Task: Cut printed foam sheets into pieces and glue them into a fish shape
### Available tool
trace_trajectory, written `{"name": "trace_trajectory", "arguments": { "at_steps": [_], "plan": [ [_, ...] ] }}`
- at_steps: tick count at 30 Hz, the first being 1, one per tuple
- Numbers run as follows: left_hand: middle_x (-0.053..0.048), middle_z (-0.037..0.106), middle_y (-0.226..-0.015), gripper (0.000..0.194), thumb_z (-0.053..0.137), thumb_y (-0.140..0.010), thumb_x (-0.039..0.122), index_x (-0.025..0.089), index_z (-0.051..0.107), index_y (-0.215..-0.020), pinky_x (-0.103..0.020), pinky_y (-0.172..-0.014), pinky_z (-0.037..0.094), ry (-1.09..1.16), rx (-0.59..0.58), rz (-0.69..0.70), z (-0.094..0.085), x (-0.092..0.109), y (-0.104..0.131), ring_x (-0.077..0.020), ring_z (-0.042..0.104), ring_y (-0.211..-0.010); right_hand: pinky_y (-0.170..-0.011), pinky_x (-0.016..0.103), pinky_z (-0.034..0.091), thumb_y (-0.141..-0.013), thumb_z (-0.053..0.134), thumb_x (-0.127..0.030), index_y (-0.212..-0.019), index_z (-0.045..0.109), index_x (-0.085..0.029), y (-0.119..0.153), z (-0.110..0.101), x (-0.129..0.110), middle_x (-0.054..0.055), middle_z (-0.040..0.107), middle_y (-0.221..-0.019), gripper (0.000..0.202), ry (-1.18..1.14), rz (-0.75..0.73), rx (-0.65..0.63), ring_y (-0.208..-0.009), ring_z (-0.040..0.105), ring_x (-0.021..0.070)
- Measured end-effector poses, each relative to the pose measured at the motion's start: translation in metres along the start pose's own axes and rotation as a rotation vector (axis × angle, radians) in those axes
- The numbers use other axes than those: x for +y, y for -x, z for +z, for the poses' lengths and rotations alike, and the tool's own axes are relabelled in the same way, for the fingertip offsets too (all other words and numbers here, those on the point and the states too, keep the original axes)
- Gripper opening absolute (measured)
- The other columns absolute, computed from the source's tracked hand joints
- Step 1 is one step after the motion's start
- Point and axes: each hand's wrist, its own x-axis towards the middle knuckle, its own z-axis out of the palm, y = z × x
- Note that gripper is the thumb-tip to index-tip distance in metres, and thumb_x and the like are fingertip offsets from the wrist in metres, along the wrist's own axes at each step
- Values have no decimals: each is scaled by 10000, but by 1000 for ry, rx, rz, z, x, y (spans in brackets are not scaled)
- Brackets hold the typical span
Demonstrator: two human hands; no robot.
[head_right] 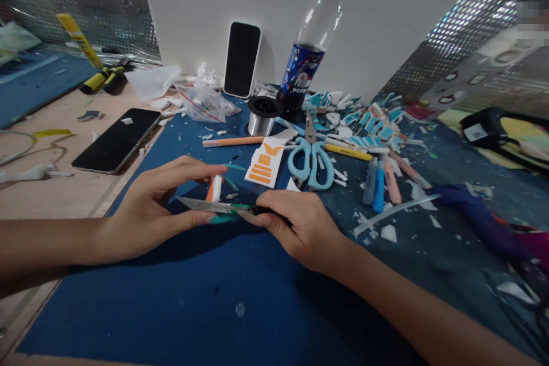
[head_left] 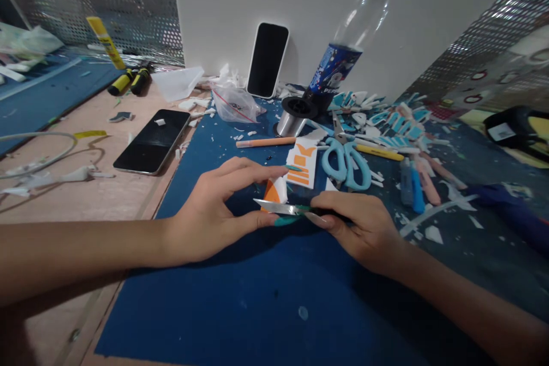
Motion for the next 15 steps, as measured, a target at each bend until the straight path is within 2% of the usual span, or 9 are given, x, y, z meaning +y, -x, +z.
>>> {"name": "trace_trajectory", "arguments": {
  "at_steps": [9, 15],
  "plan": [
    [-56, 674, -929, 399, 767, -734, 215, 169, 654, -1114, -275, -798, 530, 45, 33, -30, 0, 0, 0, -163, 628, -865, -451, 221, 349, -943, 418, -319, -789, 576, -208, 1, -1, 2, 1, 608, -612, 247, -2, 30, -28, -478, 512, 101],
    [-38, 691, -935, 388, 772, -729, 220, 206, 653, -1098, -286, -785, 539, 55, -1, 26, 0, -2, 0, -162, 618, -841, -469, 214, 378, -938, 429, -274, -781, 582, -207, -2, -3, 0, 3, 618, -610, 230, -15, -22, -32, -500, 543, 108]
  ]
}}
